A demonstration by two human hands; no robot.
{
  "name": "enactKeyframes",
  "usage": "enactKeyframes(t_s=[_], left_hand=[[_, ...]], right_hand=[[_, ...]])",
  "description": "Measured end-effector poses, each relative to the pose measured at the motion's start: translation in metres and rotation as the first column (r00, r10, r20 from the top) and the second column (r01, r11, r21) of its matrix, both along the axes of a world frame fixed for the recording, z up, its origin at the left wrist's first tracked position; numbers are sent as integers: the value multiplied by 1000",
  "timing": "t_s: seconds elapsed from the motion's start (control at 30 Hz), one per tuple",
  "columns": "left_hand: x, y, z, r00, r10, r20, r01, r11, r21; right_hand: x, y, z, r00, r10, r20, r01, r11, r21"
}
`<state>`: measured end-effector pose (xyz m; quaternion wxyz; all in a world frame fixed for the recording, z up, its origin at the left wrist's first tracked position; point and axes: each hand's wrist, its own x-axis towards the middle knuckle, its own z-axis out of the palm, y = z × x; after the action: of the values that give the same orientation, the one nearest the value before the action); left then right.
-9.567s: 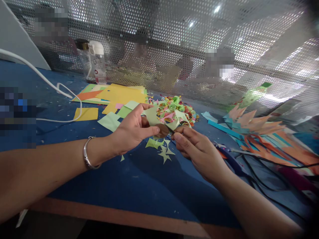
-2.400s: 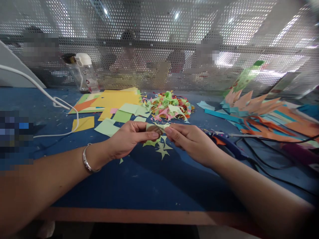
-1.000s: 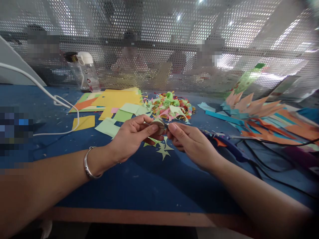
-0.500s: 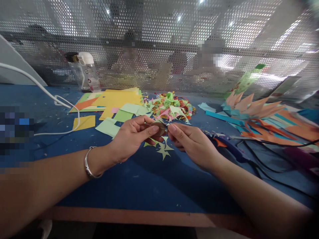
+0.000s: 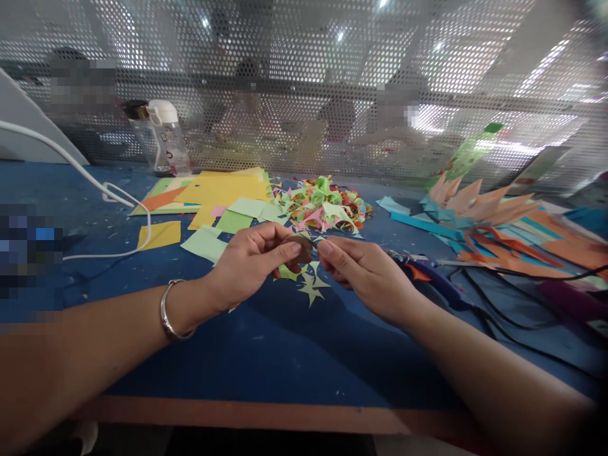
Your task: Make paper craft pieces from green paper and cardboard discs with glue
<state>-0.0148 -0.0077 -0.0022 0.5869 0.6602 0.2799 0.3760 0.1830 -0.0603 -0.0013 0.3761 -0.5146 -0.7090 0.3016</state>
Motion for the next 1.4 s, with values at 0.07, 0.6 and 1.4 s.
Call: enactKeyframes(t_s=[0.07, 0.6, 1.4], left_hand=[[0, -1, 1, 1000, -22, -9, 22, 1000, 6], [0, 2, -3, 996, -73, 60, 68, 995, 73], [-2, 3, 2, 990, -133, -49, 128, 988, -90]], right_hand=[[0, 0, 1, 1000, 5, 14, -5, 1000, 1], [1, 0, -1, 1000, 30, 5, -30, 999, -15], [-1, -1, 3, 997, 18, 70, -18, 1000, 12]])
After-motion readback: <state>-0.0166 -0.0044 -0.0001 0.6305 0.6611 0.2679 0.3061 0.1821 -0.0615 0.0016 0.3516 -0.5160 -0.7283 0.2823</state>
